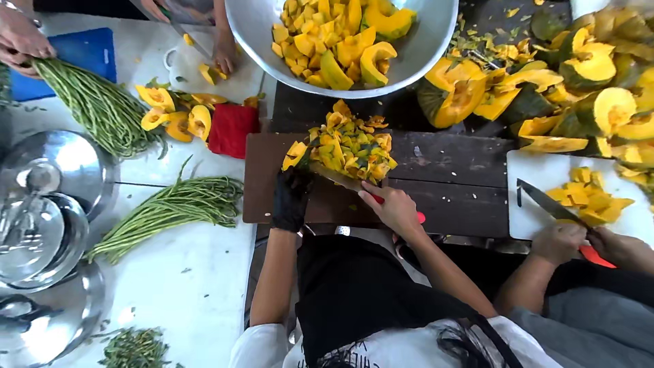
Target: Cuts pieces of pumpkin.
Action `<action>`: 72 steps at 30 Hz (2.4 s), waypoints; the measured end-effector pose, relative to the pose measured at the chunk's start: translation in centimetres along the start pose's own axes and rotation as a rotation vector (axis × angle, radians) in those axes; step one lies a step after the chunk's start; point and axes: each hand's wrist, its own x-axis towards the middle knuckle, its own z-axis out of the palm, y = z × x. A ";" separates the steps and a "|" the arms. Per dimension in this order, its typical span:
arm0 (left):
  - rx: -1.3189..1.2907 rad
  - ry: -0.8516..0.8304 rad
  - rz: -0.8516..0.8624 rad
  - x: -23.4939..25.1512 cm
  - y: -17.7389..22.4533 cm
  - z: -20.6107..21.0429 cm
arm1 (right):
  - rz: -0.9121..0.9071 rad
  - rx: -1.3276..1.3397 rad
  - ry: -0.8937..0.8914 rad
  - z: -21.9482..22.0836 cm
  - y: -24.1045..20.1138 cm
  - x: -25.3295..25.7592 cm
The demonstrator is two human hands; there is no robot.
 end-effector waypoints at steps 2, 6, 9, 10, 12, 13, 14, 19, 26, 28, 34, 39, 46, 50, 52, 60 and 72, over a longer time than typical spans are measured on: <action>0.036 0.051 -0.027 0.9 0.2 -0.3 | -0.021 -0.001 0.000 0.2 0.1 0.1; 0.074 0.041 -0.049 2.6 1.1 -0.8 | -0.043 0.108 -0.053 1.4 1.3 0.8; 0.032 0.005 -0.061 2.8 1.4 -0.6 | -0.048 0.153 -0.063 1.6 1.8 1.0; 0.025 -0.020 -0.060 2.7 1.4 -0.7 | -0.042 0.153 -0.067 1.6 1.8 1.0; 0.000 -0.066 -0.063 2.2 1.4 -0.9 | -0.037 0.119 -0.017 1.9 1.8 0.9; -0.022 -0.086 -0.069 1.9 1.3 -1.0 | -0.049 0.081 0.053 2.2 1.9 0.7; -0.049 -0.089 -0.074 1.7 1.1 -1.1 | -0.075 0.038 0.149 2.8 2.0 0.6; -0.058 -0.038 -0.061 2.0 0.8 -0.9 | -0.084 0.018 0.206 3.1 1.5 0.1; 0.349 -0.086 0.203 1.0 -0.3 -0.8 | 0.045 0.155 -0.149 0.7 0.5 0.3; 0.574 -0.081 0.350 1.4 -0.6 -1.4 | 0.038 0.161 -0.180 0.5 0.2 0.5; 0.983 0.003 0.839 3.2 0.9 -2.9 | -0.018 0.147 -0.215 -1.0 -0.8 0.4; 1.213 -0.016 0.910 2.4 3.5 -2.6 | -0.114 0.139 -0.275 -2.1 -1.3 -0.3; 1.477 0.037 0.786 2.9 5.5 -1.4 | -0.068 0.021 -0.204 -1.7 -2.4 -0.1; 1.535 0.041 0.806 2.5 6.0 -0.5 | -0.104 0.137 -0.269 -1.8 -1.9 0.3; 1.590 0.010 0.867 2.6 6.1 -0.4 | -0.103 0.213 -0.335 -2.2 -1.3 0.7; 1.803 0.001 0.746 2.8 7.8 1.8 | -0.061 0.075 -0.171 -1.1 -2.1 0.3; 1.852 -0.073 0.633 4.9 10.8 0.5 | -0.151 0.300 -0.295 0.1 -1.5 0.1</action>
